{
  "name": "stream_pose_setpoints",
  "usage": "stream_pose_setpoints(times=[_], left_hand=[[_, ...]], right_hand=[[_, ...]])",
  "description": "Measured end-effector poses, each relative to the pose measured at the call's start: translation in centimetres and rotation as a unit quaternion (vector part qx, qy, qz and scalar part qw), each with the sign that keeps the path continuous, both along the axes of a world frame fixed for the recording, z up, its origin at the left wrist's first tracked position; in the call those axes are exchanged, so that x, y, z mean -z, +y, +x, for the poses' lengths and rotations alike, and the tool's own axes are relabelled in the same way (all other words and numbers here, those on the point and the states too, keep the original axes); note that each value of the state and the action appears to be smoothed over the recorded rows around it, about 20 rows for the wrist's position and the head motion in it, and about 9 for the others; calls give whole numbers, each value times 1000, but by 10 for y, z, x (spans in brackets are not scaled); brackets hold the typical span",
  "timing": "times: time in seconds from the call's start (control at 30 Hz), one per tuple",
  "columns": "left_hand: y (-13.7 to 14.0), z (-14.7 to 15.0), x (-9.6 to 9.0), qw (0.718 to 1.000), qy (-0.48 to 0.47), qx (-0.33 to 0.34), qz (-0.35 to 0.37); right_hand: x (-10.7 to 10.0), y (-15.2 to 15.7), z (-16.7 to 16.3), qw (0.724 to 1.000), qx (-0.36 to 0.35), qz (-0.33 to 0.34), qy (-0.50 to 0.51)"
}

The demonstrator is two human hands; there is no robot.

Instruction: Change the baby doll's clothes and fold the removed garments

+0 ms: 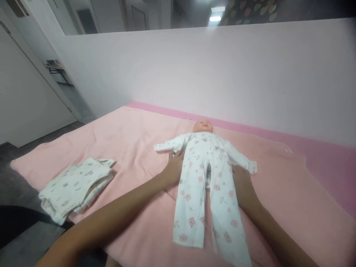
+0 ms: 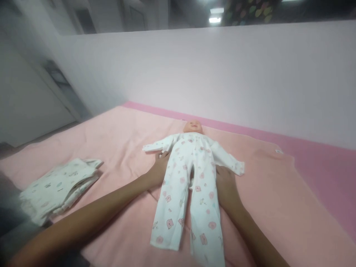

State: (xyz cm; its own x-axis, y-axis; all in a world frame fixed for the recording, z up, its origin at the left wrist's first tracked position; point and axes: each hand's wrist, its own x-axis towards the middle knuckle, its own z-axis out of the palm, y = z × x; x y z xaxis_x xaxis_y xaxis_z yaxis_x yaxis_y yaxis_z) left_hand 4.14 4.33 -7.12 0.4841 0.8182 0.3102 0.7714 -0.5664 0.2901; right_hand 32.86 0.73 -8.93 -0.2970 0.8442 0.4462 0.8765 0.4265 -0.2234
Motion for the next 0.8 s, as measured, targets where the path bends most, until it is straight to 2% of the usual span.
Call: stream_pose_setpoints(times=[0.17, 0.27, 0.43, 0.57, 0.67, 0.8], left_hand=[[10, -4, 4, 998, 35, 11, 57], [10, -13, -6, 995, 59, 24, 80], [-10, -37, -29, 994, 50, 61, 83], [-33, -45, -26, 991, 75, 91, 56], [-46, -38, -20, 993, 74, 84, 37], [-53, -21, -15, 997, 47, 54, 32]], right_hand=[[-2, -1, -2, 998, 16, 29, -55], [-8, 0, 10, 995, 5, 65, -73], [-19, -6, 60, 992, -32, 93, -79], [-13, -24, 84, 988, -99, 51, -104], [-8, -32, 75, 986, -140, 26, -92], [-10, -31, 42, 989, -130, 29, -57]])
